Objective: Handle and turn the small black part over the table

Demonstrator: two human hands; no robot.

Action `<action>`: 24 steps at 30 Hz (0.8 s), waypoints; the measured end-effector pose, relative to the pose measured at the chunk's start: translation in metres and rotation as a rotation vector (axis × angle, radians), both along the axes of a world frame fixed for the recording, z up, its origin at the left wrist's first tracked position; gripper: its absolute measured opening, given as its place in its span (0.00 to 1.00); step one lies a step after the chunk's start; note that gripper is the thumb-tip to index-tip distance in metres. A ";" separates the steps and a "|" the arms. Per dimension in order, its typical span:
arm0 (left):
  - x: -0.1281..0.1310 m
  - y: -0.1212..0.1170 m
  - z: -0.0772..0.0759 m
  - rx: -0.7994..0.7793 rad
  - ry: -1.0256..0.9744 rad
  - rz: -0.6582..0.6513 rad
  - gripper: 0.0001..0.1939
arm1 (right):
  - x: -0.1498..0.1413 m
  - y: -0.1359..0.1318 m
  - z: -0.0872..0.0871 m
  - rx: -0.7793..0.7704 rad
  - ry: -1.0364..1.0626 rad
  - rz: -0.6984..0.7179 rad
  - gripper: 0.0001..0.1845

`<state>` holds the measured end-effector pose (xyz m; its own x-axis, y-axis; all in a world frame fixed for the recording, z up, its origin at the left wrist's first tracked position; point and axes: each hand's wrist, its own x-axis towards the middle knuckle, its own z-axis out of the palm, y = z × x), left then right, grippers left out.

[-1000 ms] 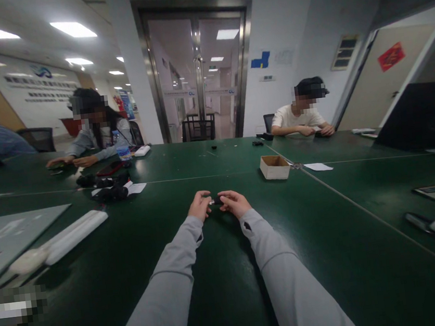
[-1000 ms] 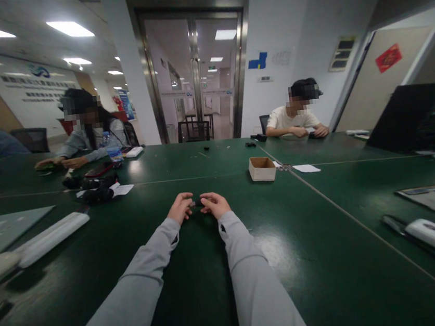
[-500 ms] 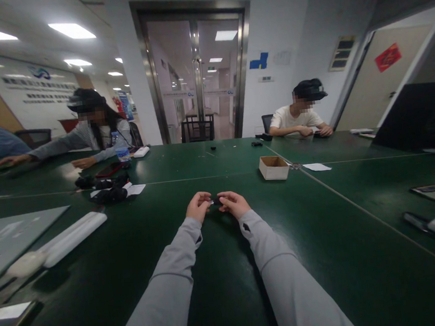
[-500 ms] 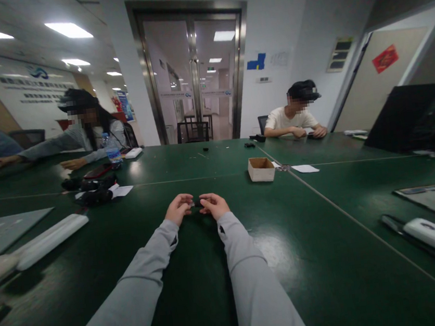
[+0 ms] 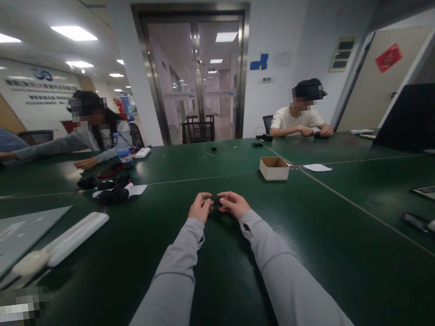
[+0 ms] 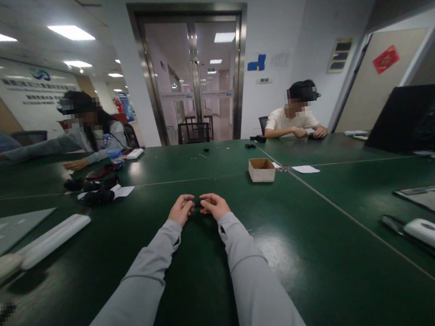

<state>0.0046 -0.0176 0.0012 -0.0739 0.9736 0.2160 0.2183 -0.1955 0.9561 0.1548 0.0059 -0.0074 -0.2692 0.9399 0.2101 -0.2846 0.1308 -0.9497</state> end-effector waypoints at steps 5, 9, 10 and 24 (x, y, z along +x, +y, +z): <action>-0.004 0.001 0.000 0.027 -0.047 -0.021 0.16 | 0.000 0.002 -0.002 -0.007 0.001 0.004 0.21; -0.008 0.000 0.005 -0.006 -0.076 -0.029 0.17 | 0.001 0.003 -0.002 -0.009 0.007 0.003 0.21; -0.008 0.000 0.006 -0.005 -0.085 -0.029 0.17 | 0.001 0.003 -0.002 -0.011 0.006 0.003 0.21; 0.000 -0.005 0.012 -0.083 -0.126 0.014 0.15 | -0.001 -0.001 0.002 -0.021 0.004 -0.011 0.21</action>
<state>0.0042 -0.0226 0.0131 -0.1094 0.9863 0.1234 0.0982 -0.1128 0.9887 0.1543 0.0047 -0.0057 -0.2576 0.9471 0.1917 -0.2874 0.1143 -0.9510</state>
